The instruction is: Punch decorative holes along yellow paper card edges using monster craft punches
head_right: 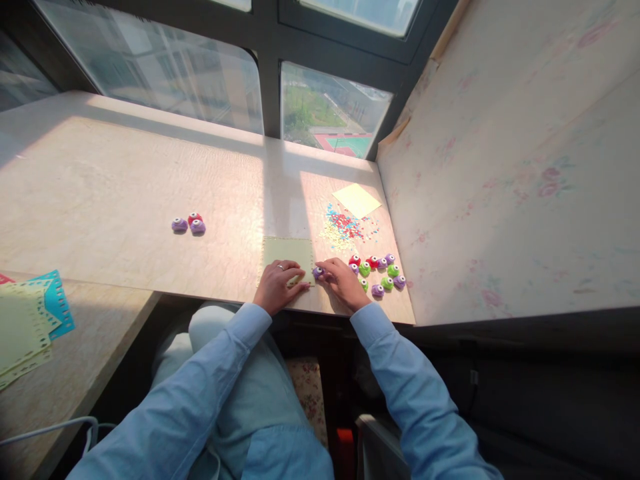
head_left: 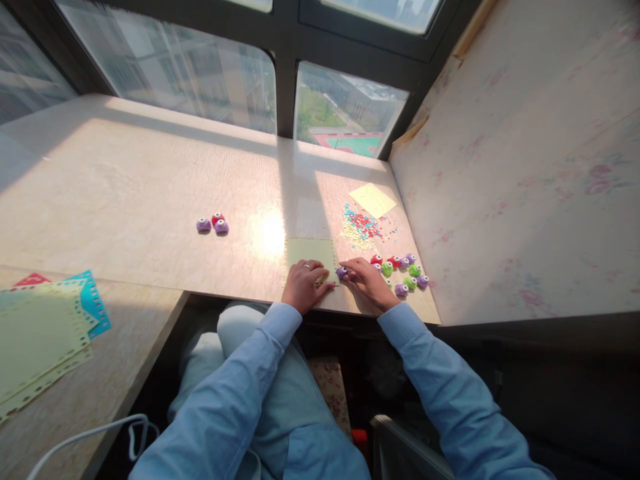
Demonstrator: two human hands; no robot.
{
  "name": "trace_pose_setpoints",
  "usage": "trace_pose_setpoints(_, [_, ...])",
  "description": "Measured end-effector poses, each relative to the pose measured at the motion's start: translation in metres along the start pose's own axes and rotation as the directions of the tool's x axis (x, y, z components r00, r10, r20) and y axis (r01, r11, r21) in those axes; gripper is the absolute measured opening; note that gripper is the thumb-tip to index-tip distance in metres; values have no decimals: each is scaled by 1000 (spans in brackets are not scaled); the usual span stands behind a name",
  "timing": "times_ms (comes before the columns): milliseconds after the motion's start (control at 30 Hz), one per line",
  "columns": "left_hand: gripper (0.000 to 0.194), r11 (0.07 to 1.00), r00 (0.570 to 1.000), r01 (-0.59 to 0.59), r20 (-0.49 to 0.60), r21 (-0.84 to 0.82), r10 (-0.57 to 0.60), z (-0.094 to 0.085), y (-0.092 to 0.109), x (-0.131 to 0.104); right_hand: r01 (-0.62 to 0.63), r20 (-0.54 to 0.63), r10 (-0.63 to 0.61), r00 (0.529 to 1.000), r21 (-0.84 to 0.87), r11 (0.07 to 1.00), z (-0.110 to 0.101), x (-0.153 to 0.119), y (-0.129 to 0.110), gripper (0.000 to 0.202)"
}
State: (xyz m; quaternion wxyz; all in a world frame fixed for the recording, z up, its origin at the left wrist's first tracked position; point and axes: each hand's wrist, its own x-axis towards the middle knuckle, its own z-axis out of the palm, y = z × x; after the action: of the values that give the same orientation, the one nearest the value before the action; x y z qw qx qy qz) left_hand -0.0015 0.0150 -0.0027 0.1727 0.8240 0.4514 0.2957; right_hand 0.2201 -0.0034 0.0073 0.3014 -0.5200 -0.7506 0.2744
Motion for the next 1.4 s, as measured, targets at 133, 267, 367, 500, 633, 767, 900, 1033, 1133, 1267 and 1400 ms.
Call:
trace_pose_setpoints(133, [22,1000,1000,-1,-3,1,1,0,0,0,10,-32,-12,999,-51,999,1,3,-2,31])
trace_pose_setpoints(267, [23,1000,1000,-11,6,8,11,0,0,-1,26,-41,-28,999,-46,999,0,3,-5,29])
trace_pose_setpoints(367, [23,1000,1000,-23,7,17,22,-1,0,-2,37,-46,-38,998,-35,999,-2,2,-5,29])
trace_pose_setpoints(500, [21,999,999,-33,20,20,32,-2,1,-3,61,-21,-61,998,-11,998,-4,1,-3,30])
trace_pose_setpoints(633, [21,999,999,-28,24,24,27,-2,1,-3,69,3,-69,998,-1,998,-5,2,-2,30])
trace_pose_setpoints(767, [21,1000,999,-20,34,22,19,-3,3,-3,52,12,-52,999,-16,999,-5,6,-4,30])
trace_pose_setpoints(900, [23,1000,999,-20,35,18,19,-5,4,-3,15,-4,-15,1000,-52,999,-1,7,-12,27])
trace_pose_setpoints(1033, [27,1000,1000,-21,23,9,21,-4,3,-3,-43,-69,38,997,-61,997,6,3,-21,27])
trace_pose_setpoints(1133, [27,1000,1000,-22,17,6,21,-2,2,-4,-79,-102,75,992,-28,997,10,-2,-26,28])
trace_pose_setpoints(1267, [26,999,999,-31,17,18,31,-1,0,-5,-85,-107,83,991,-13,996,11,-11,-31,29])
trace_pose_setpoints(1400, [27,999,1000,-29,10,14,29,-1,1,-5,-107,-146,103,984,-22,994,13,-19,-35,28])
